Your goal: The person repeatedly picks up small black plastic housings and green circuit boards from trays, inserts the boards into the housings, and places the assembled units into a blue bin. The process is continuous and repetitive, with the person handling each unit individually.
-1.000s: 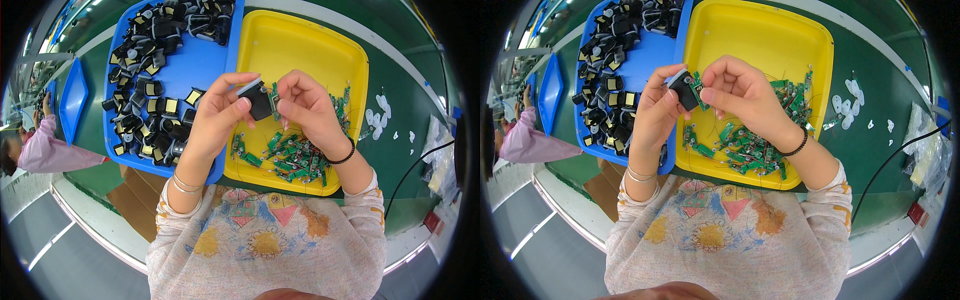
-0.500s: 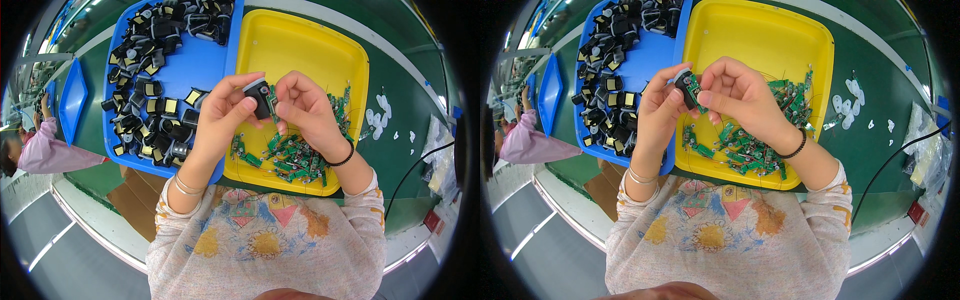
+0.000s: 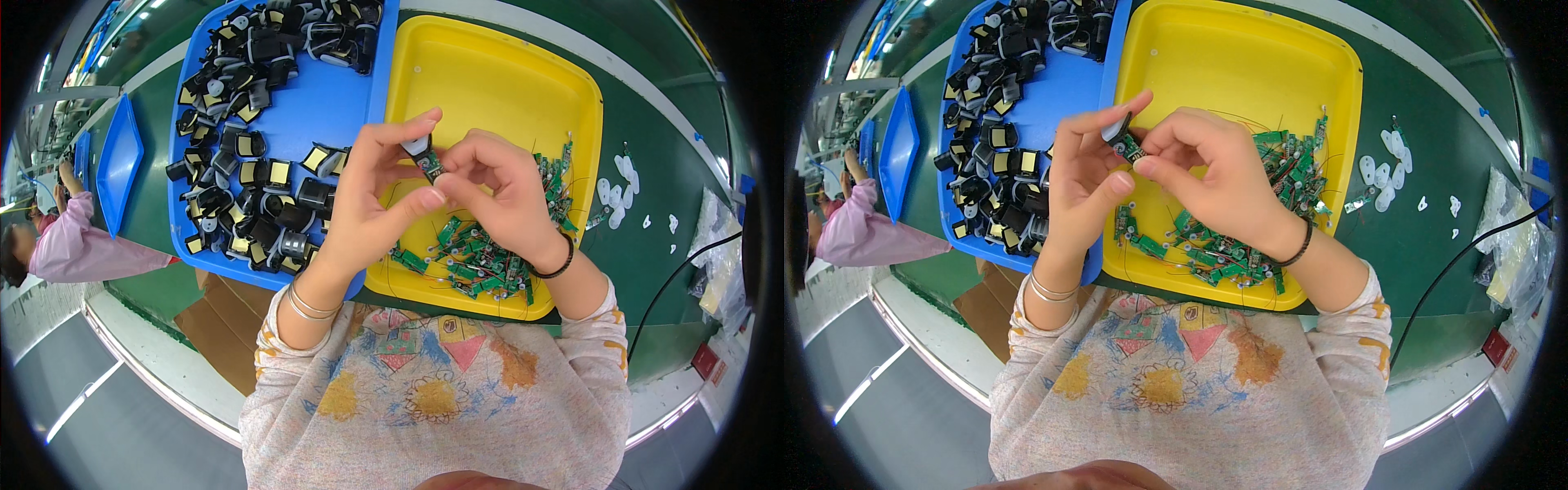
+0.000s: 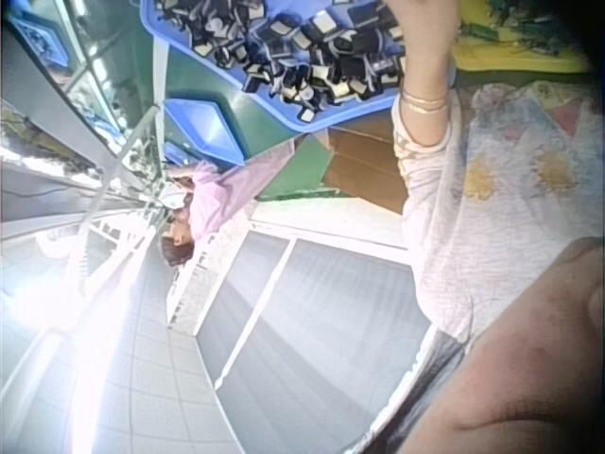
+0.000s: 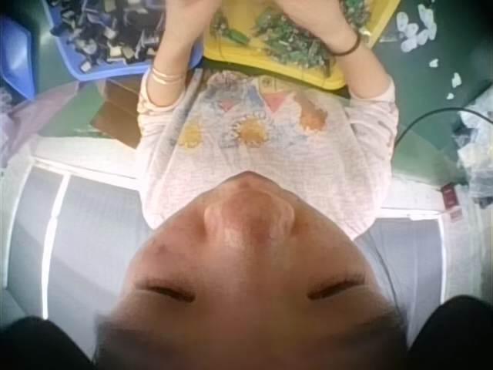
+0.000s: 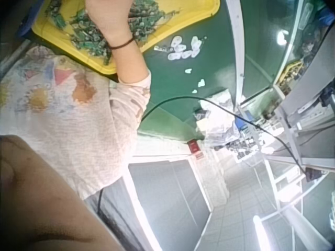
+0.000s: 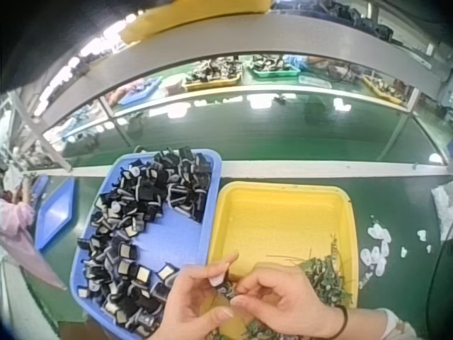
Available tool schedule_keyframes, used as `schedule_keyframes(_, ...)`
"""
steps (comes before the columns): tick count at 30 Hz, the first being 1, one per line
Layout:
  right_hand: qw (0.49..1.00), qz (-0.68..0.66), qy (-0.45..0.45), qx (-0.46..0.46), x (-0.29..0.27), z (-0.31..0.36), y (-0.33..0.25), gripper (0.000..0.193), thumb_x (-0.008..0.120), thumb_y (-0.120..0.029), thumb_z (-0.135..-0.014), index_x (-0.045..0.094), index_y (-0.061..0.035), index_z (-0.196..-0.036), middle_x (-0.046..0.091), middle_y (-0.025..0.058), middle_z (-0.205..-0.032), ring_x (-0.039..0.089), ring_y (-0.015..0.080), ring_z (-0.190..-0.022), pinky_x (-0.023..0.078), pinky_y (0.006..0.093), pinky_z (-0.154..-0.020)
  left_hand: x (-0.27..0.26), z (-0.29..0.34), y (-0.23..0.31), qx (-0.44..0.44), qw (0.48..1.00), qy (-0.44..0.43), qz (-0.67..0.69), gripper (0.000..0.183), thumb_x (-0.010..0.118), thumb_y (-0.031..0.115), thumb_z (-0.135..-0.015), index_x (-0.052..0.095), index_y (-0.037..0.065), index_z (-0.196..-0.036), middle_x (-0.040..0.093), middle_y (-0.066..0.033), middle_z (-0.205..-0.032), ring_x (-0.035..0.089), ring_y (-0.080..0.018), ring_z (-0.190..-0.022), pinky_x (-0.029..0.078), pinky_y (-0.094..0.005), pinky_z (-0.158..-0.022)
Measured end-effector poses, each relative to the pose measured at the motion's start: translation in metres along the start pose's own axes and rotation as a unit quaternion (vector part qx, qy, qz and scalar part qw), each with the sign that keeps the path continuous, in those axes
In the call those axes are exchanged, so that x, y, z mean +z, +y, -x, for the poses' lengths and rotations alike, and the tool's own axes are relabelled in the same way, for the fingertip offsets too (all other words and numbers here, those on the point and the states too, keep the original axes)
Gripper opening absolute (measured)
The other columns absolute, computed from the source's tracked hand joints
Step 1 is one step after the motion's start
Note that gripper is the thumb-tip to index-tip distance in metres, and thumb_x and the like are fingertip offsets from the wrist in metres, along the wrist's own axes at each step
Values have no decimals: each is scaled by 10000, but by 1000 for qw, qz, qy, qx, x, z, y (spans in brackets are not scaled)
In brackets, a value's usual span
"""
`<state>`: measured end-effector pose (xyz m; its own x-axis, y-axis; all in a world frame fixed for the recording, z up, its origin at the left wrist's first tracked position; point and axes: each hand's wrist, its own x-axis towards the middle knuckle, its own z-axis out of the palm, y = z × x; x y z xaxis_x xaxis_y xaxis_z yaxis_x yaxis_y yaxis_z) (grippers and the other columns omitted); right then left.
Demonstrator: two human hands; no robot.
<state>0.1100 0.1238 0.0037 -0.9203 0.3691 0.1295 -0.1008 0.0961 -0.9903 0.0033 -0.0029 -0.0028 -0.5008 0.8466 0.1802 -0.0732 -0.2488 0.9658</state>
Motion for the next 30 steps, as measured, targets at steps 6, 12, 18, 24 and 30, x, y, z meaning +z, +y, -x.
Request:
schedule_keyframes(6, 962, 230, 34, -141, 6, 1, -2, 102, 639, -47, -708, 559, -39, -770, 552, 91, -740, 562, 223, -607, 443, 283, -533, 6, -5, 8, -55, 995, 26, 74, 415, 560, 39, -752, 398, 12, -1133, 437, -221, -1230, 491, -264, -1085, 395, -369, -924)
schedule_keyframes(12, 987, 136, 9, -81, 1, 2, -6, 93, 637, -42, -719, 563, -22, -773, 568, 86, -760, 574, 180, -612, 446, 255, -541, -3, -4, 14, -83, 993, 2, 82, 453, 565, -9, -720, 408, 3, -1145, 456, -191, -1217, 492, -251, -1084, 385, -351, -934)
schedule_keyframes(18, 992, 96, -22, -77, -1, 0, -5, 92, 633, -34, -726, 563, -16, -783, 575, 79, -782, 578, 161, -629, 450, 238, -560, -4, -4, 14, -53, 996, -27, 69, 509, 616, -18, -724, 407, 7, -1187, 498, -148, -1171, 511, -214, -1055, 399, -334, -916)
schedule_keyframes(24, 972, 168, -46, -156, 0, -1, -3, 98, 634, -51, -715, 570, -45, -788, 556, 73, -788, 560, 227, -678, 446, 287, -586, -4, -2, 20, -127, 990, -34, 55, 518, 676, 30, -699, 445, -10, -1160, 530, -144, -1111, 517, -190, -1015, 405, -321, -893)
schedule_keyframes(30, 970, 172, -67, -158, -2, -3, -6, 92, 635, -68, -717, 578, -55, -789, 551, 74, -770, 553, 233, -673, 438, 300, -583, -8, 1, 16, -47, 997, -33, -60, 458, 705, 107, -680, 518, -19, -1079, 577, -112, -1035, 538, -163, -958, 411, -307, -872)
